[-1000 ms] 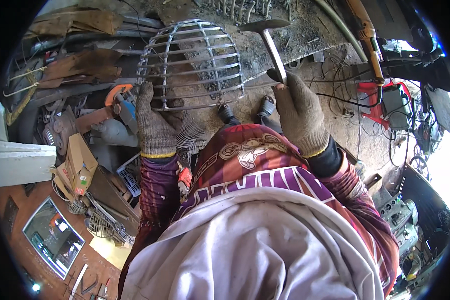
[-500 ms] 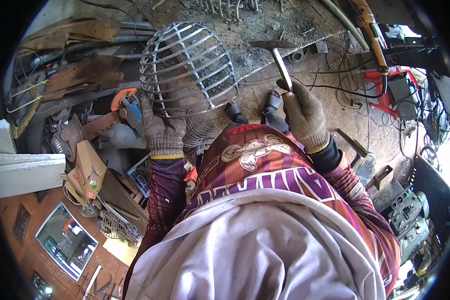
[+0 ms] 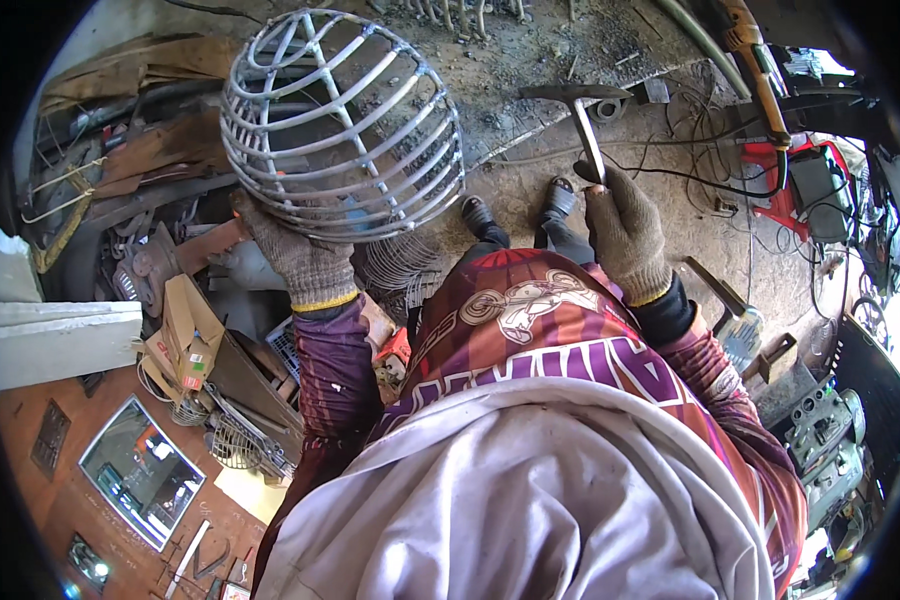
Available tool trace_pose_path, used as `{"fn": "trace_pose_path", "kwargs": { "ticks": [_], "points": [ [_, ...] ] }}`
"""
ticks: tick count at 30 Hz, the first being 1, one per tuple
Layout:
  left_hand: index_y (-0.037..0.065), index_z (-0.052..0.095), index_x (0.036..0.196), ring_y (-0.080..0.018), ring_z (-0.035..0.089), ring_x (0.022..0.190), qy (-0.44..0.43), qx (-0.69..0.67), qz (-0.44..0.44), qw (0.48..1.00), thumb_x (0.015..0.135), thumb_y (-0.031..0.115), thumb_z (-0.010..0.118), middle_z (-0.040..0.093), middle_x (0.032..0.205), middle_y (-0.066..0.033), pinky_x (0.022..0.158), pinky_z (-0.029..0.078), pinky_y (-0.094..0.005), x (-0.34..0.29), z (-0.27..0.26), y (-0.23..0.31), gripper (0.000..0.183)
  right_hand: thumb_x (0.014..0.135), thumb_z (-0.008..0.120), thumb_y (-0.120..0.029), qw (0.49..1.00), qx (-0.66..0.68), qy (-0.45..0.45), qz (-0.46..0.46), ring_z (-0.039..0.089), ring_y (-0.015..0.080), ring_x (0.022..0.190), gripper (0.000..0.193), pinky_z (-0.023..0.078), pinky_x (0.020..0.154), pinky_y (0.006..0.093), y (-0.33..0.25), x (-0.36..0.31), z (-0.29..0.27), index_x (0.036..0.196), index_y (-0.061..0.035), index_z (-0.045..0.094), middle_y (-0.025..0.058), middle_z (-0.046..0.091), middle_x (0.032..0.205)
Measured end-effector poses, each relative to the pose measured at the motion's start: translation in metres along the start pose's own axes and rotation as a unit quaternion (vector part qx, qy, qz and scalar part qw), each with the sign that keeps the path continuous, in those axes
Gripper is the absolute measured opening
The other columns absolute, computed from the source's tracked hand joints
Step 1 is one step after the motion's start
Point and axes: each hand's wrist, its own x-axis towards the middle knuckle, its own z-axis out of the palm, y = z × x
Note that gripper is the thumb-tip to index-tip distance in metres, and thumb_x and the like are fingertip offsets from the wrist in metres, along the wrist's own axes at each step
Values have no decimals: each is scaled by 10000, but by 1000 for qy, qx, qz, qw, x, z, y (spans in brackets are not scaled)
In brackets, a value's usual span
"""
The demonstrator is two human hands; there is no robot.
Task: The person uses a hand grinder to smooth the edges and welds of a metal wire basket frame, rotating the object to reach different sections.
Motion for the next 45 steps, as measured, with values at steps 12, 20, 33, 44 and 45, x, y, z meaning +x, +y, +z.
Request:
{"fn": "trace_pose_path", "kwargs": {
  "ticks": [12, 20, 33, 44, 45],
  "points": [
    [107, 675, 1161, -196, 713, 874, -87, -68, -36, 993, 957, 456, 607, 722, 1084, -71, 736, 619, -387, 6, -23, 19, 410, 1005, 563, -206, 1000, -20, 3, -1, 611, 188, 601, 231, 460, 555, 345, 8, 6, 0, 1104, -6, 623, 120, 619, 706],
    [89, 677, 1152, -183, 713, 866, -56, 7, 9, 998, 950, 449, 622, 728, 1070, -55, 721, 619, -384, 7, -15, 21, 416, 1000, 570, -206, 999, -35, 12, -9, 593, 195, 614, 242, 453, 570, 345, 8, 6, -1, 1128, -12, 636, 122, 597, 702],
    [147, 583, 1351, -336, 641, 1147, -192, -156, -84, 965, 988, 517, 497, 610, 1341, -152, 943, 545, -562, 9, -29, 21, 525, 991, 574, -198, 999, -44, 15, -22, 588, 226, 619, 217, 447, 577, 360, 6, 8, -2, 1064, -2, 632, 142, 570, 694],
    [109, 685, 1152, -166, 708, 837, -73, -15, 13, 997, 956, 518, 594, 737, 1035, -55, 716, 597, -339, -1, -20, 20, 462, 992, 575, -183, 1000, -16, 11, -8, 579, 146, 624, 276, 451, 572, 323, 4, 9, -2, 1208, -22, 635, 84, 580, 690],
    [118, 686, 1147, -165, 702, 790, -71, -47, 4, 996, 962, 523, 578, 739, 982, -53, 673, 595, -343, -1, -26, 23, 458, 993, 574, -184, 1000, -19, 13, -8, 577, 135, 623, 274, 451, 570, 318, 4, 9, -2, 1207, -22, 635, 76, 581, 689]
  ]
}}
